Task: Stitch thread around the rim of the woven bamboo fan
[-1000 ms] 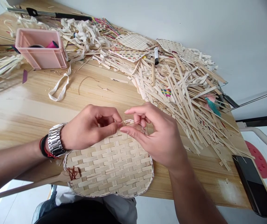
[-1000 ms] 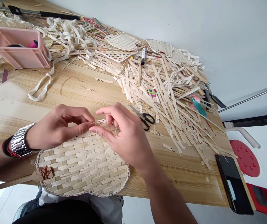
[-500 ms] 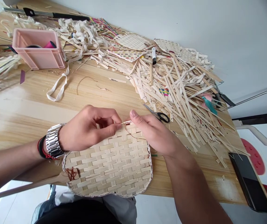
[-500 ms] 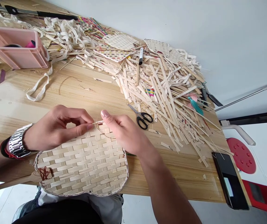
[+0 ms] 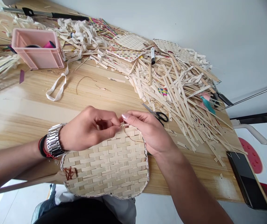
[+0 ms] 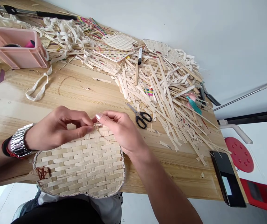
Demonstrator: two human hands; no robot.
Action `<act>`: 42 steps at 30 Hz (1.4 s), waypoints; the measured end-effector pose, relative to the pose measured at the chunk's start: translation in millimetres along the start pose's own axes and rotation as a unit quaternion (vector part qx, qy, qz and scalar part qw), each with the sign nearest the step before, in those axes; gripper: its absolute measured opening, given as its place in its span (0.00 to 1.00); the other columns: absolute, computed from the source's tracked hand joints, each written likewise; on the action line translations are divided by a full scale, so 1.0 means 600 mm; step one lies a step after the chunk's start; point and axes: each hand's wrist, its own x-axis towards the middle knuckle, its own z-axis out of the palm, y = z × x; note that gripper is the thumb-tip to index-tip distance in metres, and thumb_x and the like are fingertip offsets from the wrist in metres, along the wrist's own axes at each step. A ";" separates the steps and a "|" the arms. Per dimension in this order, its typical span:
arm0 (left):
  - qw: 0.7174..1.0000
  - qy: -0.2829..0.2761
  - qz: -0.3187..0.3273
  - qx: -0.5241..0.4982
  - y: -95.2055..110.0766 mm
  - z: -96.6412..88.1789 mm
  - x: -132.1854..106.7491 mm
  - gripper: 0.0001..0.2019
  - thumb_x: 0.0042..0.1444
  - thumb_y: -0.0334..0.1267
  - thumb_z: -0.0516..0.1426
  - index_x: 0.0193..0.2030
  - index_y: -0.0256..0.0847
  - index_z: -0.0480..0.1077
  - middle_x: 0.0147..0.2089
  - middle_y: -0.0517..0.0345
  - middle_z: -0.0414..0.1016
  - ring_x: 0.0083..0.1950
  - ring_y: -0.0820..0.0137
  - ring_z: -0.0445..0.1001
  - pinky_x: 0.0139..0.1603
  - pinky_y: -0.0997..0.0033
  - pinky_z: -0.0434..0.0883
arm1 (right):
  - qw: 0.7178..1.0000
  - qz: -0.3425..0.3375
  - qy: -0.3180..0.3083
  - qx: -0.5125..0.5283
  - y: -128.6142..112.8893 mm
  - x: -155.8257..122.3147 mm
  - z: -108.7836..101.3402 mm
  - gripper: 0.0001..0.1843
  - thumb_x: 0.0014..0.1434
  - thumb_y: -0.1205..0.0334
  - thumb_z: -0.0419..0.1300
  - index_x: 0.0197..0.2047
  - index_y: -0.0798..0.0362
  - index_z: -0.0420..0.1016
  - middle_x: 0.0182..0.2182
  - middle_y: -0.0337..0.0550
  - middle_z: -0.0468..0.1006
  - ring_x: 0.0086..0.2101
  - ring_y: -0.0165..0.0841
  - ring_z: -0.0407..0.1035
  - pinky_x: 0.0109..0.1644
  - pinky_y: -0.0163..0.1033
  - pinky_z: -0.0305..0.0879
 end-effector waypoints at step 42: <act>0.994 -0.022 0.007 -0.103 -0.004 -0.007 -0.004 0.08 0.61 0.35 0.57 0.33 0.34 0.73 0.24 0.59 0.70 0.23 0.77 0.61 0.23 0.77 0.61 | 0.889 -0.132 0.435 0.045 -0.027 0.041 -0.225 0.17 0.67 0.63 0.55 0.25 0.55 0.63 0.22 0.35 0.65 0.21 0.26 0.67 0.22 0.30 0.68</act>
